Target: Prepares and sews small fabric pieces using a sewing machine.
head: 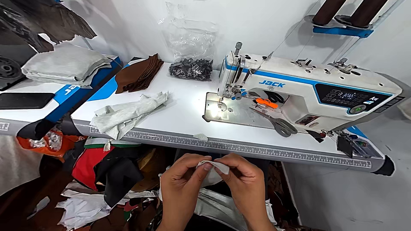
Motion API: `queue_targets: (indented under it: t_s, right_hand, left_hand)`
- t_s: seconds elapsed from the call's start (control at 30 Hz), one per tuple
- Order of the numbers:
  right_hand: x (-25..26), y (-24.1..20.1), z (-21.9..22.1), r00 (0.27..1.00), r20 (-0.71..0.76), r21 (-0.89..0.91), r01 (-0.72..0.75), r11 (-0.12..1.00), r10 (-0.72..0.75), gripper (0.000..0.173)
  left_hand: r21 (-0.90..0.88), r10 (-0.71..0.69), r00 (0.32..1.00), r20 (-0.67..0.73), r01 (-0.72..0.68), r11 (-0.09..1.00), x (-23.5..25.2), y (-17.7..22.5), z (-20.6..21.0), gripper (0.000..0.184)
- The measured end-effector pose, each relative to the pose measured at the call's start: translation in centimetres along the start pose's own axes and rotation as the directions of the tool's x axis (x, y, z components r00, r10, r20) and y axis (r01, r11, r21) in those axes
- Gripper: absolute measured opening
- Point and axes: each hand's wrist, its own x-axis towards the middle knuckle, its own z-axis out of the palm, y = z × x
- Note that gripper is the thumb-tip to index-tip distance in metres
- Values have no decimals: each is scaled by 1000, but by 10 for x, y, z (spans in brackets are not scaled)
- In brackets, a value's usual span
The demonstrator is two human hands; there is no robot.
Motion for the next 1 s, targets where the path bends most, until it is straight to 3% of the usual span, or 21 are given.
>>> queue_targets:
  t_s: [0.17, 0.27, 0.47, 0.53, 0.63, 0.73, 1.0]
  right_hand:
    - [2, -3, -10, 997, 21, -12, -72, 997, 72, 15]
    - [1, -1, -12, 996, 18, -18, -90, 996, 90, 18]
    - [0, 9, -5, 985, -142, -80, -107, 991, 95, 11]
    - [-1, 14, -2, 985, -172, -196, -49, 979, 15, 11]
    - [-3, 20, 1, 975, -176, -390, 58, 919, -136, 9]
    - [-2, 19, 3, 959, -159, -485, 130, 865, -233, 8]
    - [-4, 13, 8, 952, -121, -523, 180, 833, -281, 9]
  left_hand:
    - [-117, -246, 968, 39, 249, 961, -1, -1, -4, 12]
    - [-141, -268, 963, 14, 268, 953, -2, -2, -3, 12]
    - [-23, -189, 982, -28, 189, 982, -3, -13, 3, 9]
    - [32, -134, 990, -48, 135, 990, -5, -20, 4, 10]
    - [204, 55, 997, -54, -43, 978, -9, -28, 7, 8]
    - [285, 163, 986, -31, -148, 947, -10, -31, 10, 7]
    - [264, 185, 983, 1, -179, 948, -8, -26, 12, 7]
